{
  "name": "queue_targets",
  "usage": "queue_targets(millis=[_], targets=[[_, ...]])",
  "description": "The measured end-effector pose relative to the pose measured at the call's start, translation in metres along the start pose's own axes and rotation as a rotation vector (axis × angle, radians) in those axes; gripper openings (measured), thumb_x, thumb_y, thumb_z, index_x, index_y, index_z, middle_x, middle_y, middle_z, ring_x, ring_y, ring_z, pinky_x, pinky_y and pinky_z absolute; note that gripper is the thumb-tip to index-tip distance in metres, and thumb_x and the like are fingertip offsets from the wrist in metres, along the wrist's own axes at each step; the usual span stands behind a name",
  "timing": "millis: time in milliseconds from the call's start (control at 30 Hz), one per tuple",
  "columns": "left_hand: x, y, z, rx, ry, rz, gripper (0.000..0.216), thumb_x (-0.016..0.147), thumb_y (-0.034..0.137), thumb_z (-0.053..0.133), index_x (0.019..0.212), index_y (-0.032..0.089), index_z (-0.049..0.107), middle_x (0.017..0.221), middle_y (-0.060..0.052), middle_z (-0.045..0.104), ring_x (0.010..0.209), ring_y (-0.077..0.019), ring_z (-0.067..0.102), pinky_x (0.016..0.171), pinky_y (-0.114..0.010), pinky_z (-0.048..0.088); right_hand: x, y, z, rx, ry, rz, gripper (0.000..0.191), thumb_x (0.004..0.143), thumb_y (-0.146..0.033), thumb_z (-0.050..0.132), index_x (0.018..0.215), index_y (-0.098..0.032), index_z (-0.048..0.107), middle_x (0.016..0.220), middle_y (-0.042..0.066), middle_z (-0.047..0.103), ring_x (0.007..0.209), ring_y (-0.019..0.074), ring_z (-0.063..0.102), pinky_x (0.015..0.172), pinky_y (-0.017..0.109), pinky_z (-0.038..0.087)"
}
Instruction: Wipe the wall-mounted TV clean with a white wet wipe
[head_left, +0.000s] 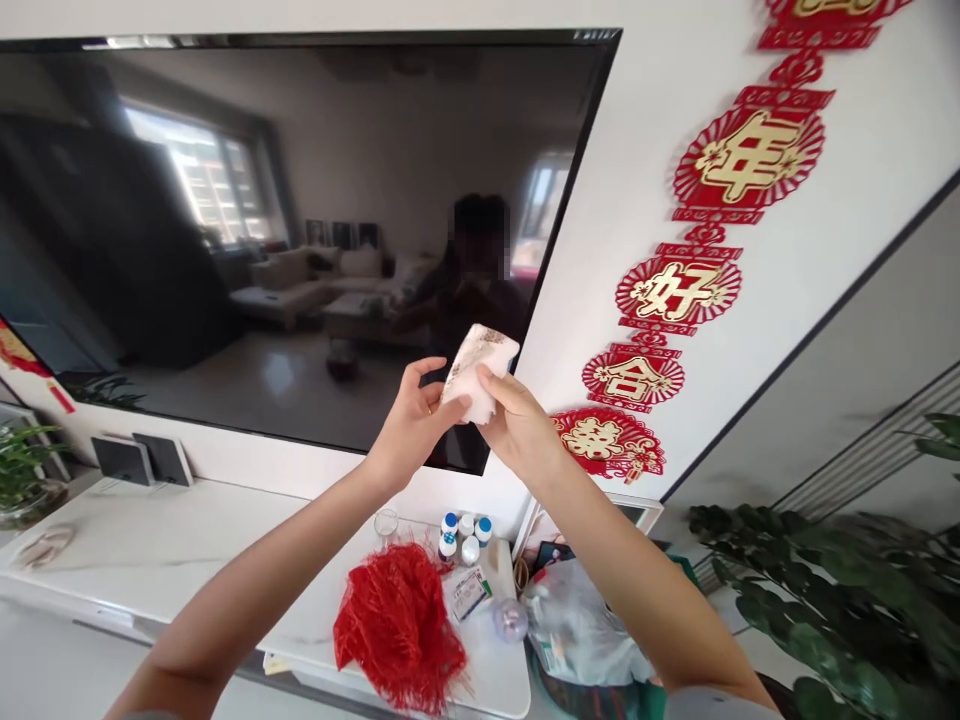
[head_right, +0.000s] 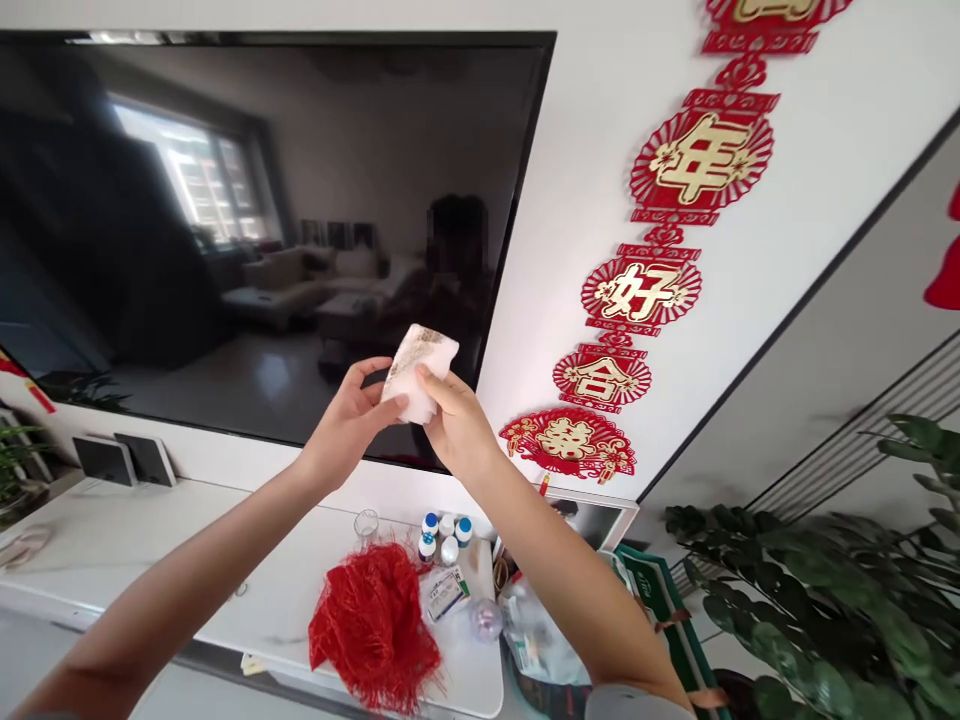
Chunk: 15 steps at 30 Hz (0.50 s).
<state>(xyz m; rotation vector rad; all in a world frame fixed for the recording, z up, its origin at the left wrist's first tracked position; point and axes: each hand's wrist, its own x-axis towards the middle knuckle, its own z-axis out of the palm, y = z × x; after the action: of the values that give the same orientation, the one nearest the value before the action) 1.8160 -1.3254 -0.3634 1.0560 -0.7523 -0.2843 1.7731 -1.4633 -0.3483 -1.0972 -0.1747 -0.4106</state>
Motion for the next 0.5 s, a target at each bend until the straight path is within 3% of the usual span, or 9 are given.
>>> queue_targets(millis=[133,300,367,433,500], targets=[[-0.021,-0.021,-0.021,0.066,-0.028,-0.095,0.076,0.085,0.048,0.081,0.140,0.021,0.036,0.109,-0.005,0.066,0.103,-0.0156,0.061,0.094,-0.033,0.052,0.025,-0.023,-0.026,-0.017,0.064,-0.159,0.040,0.062,-0.045,0.097,0.090,-0.025,0.076,0.096,0.000,0.078,0.091,0.0191,0.073,0.083,0.029,0.062],[-0.069,-0.066,-0.061,0.180,-0.067,-0.359,0.057,0.088,0.057,0.076,0.126,0.020,0.053,0.093,-0.004,0.063,0.093,-0.0165,0.059,0.090,-0.033,0.049,0.088,-0.093,-0.058,-0.157,0.159,-0.521,0.040,0.060,-0.044,0.096,0.088,-0.026,0.073,0.097,0.000,0.077,0.100,0.0222,0.072,0.088,0.035,0.062],[-0.093,-0.092,-0.078,0.144,0.014,-0.414,0.061,0.078,0.060,0.083,0.119,0.022,0.058,0.087,-0.003,0.063,0.090,-0.0179,0.059,0.085,-0.032,0.047,0.116,-0.122,-0.063,-0.214,0.151,-0.674,0.039,0.064,-0.045,0.092,0.089,-0.026,0.070,0.102,0.001,0.076,0.105,0.0230,0.070,0.088,0.038,0.060],[-0.117,-0.115,-0.091,0.083,0.130,-0.491,0.070,0.061,0.066,0.092,0.106,0.022,0.062,0.074,-0.002,0.060,0.073,-0.0159,0.054,0.072,-0.031,0.043,0.143,-0.149,-0.061,-0.277,0.145,-0.826,0.036,0.071,-0.047,0.086,0.093,-0.026,0.066,0.107,0.001,0.074,0.111,0.0230,0.068,0.090,0.039,0.058],[-0.137,-0.130,-0.099,0.052,0.189,-0.576,0.071,0.056,0.065,0.095,0.103,0.020,0.065,0.072,-0.002,0.057,0.068,-0.0142,0.049,0.068,-0.030,0.041,0.169,-0.174,-0.054,-0.297,0.184,-0.978,0.029,0.078,-0.044,0.078,0.096,-0.027,0.063,0.109,0.002,0.072,0.111,0.0209,0.067,0.094,0.038,0.055]])
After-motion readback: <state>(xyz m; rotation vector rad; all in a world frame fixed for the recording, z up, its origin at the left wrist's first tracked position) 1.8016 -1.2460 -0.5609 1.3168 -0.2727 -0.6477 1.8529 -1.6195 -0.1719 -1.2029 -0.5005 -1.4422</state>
